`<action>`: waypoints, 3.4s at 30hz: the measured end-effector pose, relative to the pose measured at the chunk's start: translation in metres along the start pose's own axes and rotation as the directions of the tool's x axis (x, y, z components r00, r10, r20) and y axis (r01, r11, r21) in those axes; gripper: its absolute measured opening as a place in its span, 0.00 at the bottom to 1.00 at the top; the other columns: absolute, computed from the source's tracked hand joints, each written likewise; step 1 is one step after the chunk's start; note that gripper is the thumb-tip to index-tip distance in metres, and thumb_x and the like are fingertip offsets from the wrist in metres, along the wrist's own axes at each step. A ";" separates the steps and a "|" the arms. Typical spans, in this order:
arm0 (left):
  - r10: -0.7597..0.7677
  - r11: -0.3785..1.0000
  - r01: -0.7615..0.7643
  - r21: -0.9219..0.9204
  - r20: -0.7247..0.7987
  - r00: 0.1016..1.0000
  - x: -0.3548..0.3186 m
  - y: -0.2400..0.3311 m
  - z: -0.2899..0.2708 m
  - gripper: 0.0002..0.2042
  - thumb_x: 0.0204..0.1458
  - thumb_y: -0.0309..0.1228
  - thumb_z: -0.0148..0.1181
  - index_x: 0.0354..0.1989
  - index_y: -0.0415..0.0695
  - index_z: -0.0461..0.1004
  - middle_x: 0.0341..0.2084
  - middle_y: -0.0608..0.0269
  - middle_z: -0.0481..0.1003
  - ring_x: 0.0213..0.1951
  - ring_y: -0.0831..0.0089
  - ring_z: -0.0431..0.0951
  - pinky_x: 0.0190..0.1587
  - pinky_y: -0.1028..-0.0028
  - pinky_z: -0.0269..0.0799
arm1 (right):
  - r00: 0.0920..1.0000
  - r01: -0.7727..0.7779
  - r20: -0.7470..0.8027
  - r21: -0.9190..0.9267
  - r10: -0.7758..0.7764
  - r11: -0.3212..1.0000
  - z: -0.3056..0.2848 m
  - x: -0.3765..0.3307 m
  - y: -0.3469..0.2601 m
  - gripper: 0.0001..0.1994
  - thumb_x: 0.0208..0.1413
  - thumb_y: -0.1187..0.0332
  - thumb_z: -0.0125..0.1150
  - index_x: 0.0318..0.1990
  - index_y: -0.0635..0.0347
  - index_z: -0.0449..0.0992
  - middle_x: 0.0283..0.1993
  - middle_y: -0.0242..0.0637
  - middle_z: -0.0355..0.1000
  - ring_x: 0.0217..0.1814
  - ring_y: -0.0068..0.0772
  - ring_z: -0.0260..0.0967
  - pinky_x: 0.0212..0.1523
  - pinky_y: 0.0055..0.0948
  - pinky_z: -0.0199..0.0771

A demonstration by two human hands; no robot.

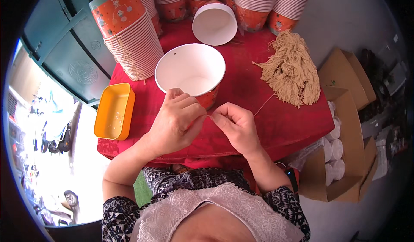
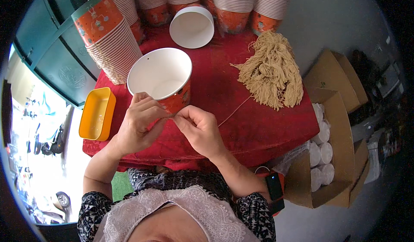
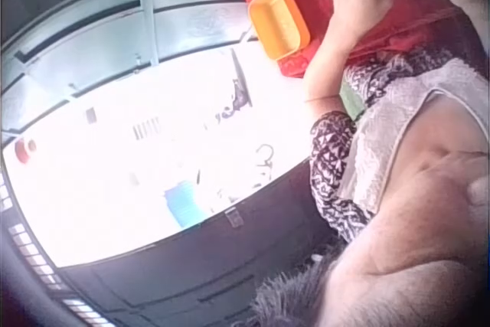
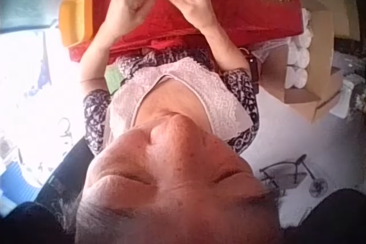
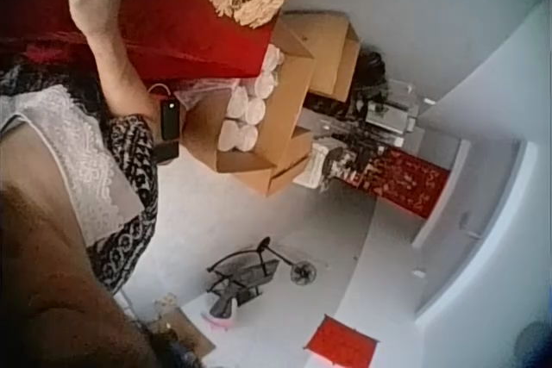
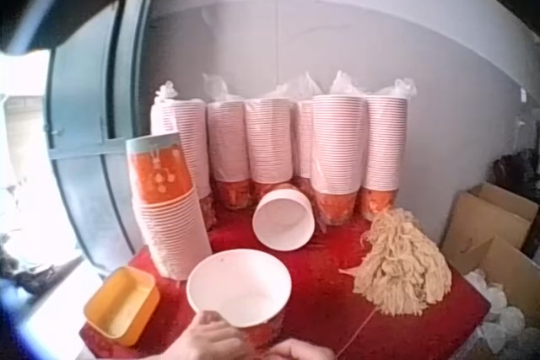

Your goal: Threading and knotting strings through pre-punched holes in paper buckets to attach handles.

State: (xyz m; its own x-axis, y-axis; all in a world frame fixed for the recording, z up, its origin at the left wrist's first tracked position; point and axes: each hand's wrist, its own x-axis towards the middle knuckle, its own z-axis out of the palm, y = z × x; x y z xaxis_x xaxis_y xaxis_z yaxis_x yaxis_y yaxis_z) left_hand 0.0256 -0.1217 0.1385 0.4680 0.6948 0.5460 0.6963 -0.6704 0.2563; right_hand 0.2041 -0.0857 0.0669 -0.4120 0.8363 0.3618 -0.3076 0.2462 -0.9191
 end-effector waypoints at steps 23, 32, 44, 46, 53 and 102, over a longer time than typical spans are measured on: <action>-0.350 0.875 0.405 -0.264 0.233 0.907 0.047 -0.051 -0.016 0.10 0.54 0.28 0.55 0.36 0.33 0.77 0.28 0.50 0.79 0.31 0.67 0.78 0.38 0.69 0.73 | 0.899 0.188 -0.332 -0.300 -0.287 0.935 0.013 0.032 0.022 0.05 0.51 0.82 0.58 0.27 0.63 0.70 0.19 0.23 0.61 0.21 0.10 0.55 0.20 0.18 0.56; -0.292 0.906 0.390 -0.162 0.427 0.856 0.060 -0.065 -0.016 0.09 0.54 0.27 0.58 0.38 0.35 0.79 0.31 0.57 0.80 0.34 0.72 0.78 0.41 0.73 0.73 | 0.878 0.214 -0.333 -0.369 -0.344 0.904 0.016 0.039 0.029 0.06 0.51 0.82 0.58 0.26 0.63 0.69 0.19 0.28 0.64 0.21 0.13 0.58 0.21 0.20 0.59; -0.257 0.895 0.388 -0.220 0.456 0.852 0.063 -0.065 -0.013 0.11 0.48 0.25 0.57 0.39 0.36 0.80 0.33 0.49 0.80 0.38 0.62 0.80 0.44 0.68 0.74 | 0.884 0.196 -0.325 -0.396 -0.337 0.897 0.017 0.042 0.032 0.06 0.51 0.82 0.58 0.26 0.64 0.68 0.18 0.32 0.65 0.21 0.15 0.61 0.21 0.23 0.63; -0.255 0.888 0.394 -0.237 0.461 0.850 0.063 -0.065 -0.012 0.11 0.48 0.25 0.57 0.38 0.36 0.80 0.33 0.49 0.80 0.37 0.62 0.81 0.43 0.68 0.74 | 0.883 0.203 -0.320 -0.402 -0.344 0.893 0.017 0.044 0.034 0.06 0.51 0.82 0.58 0.26 0.64 0.68 0.19 0.32 0.66 0.21 0.16 0.62 0.21 0.24 0.63; -0.201 0.914 0.343 -0.216 0.493 0.846 0.070 -0.067 -0.013 0.10 0.48 0.25 0.57 0.37 0.37 0.81 0.30 0.51 0.80 0.34 0.64 0.80 0.41 0.68 0.74 | 0.887 0.214 -0.295 -0.420 -0.356 0.882 0.017 0.046 0.030 0.06 0.51 0.82 0.58 0.26 0.64 0.68 0.19 0.33 0.66 0.21 0.17 0.62 0.22 0.24 0.63; -0.699 0.398 0.668 -0.629 0.264 0.665 0.000 -0.096 0.058 0.09 0.56 0.28 0.53 0.28 0.36 0.75 0.20 0.65 0.73 0.23 0.79 0.71 0.25 0.77 0.67 | 0.870 -0.369 0.176 -0.388 0.461 0.845 -0.021 0.125 0.076 0.12 0.51 0.72 0.50 0.25 0.74 0.76 0.20 0.30 0.68 0.25 0.23 0.64 0.27 0.32 0.66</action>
State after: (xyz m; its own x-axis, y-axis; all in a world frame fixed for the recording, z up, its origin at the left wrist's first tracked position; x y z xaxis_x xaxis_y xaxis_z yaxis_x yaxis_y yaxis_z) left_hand -0.0097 -0.0423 0.0673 -0.0318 0.9991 -0.0266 0.2475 0.0337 0.9683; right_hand 0.1472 0.0477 0.0394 -0.6513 0.7544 -0.0818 0.2249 0.0890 -0.9703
